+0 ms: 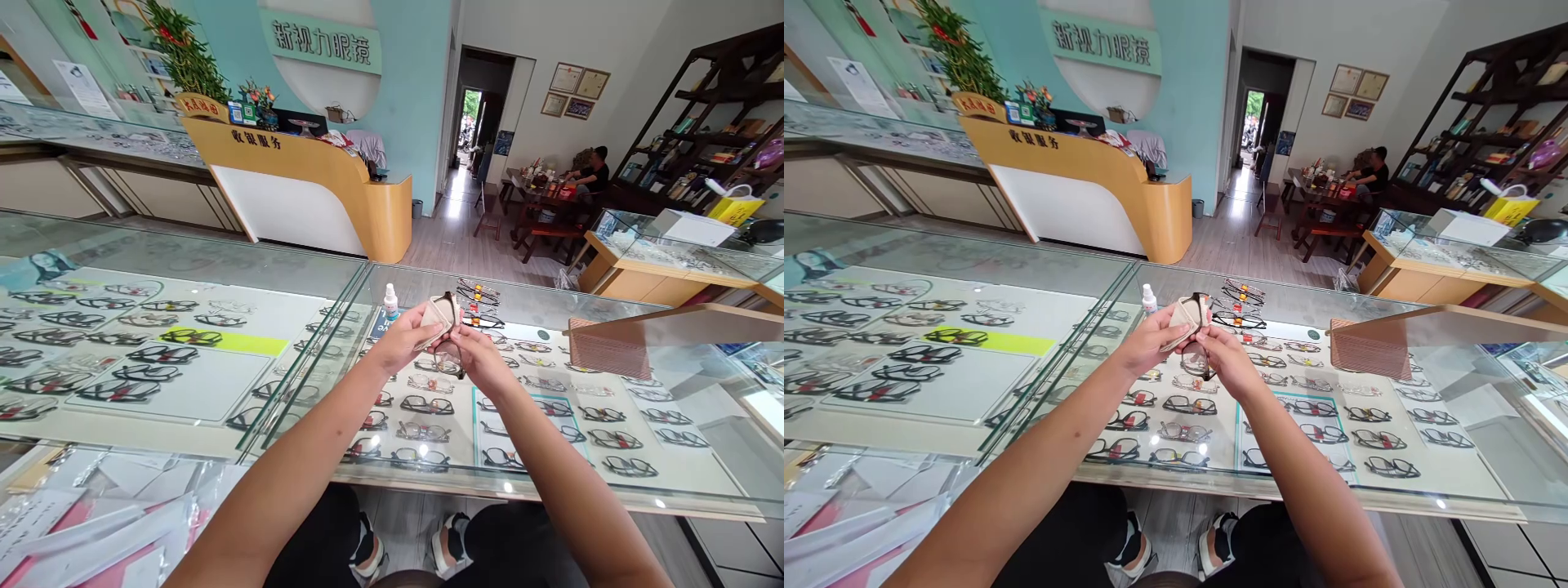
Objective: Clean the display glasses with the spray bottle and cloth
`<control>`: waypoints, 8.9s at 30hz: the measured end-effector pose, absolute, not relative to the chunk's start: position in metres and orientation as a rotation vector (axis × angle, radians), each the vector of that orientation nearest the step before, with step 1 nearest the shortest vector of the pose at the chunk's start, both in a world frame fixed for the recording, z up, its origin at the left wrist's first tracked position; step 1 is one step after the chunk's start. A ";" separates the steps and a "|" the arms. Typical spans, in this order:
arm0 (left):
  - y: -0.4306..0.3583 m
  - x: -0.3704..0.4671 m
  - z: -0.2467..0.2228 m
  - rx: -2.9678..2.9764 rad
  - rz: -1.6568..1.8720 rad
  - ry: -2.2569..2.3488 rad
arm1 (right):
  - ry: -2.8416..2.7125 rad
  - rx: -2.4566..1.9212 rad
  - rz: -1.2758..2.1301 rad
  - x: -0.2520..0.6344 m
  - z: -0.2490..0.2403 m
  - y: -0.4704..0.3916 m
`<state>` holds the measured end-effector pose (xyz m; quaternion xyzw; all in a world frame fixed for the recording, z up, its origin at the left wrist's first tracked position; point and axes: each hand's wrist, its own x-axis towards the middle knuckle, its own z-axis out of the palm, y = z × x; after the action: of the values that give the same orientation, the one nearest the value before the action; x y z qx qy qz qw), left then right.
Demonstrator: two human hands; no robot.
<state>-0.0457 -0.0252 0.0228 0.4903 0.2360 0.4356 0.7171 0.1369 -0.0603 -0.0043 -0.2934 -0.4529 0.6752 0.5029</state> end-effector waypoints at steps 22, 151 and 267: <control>-0.023 -0.036 0.009 1.151 1.076 0.619 | -1.281 -0.732 1.571 0.133 0.000 -0.064; -0.031 -0.028 0.003 1.339 0.834 0.813 | -0.967 -0.710 1.483 0.149 0.005 -0.052; -0.037 -0.019 0.003 1.257 0.911 0.875 | -0.919 -0.723 1.457 0.141 -0.005 -0.051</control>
<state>-0.0185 -0.0368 0.0028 0.5484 0.3818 0.3976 0.6287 0.1408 -0.0515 -0.0051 -0.3110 -0.3954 0.6272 0.5946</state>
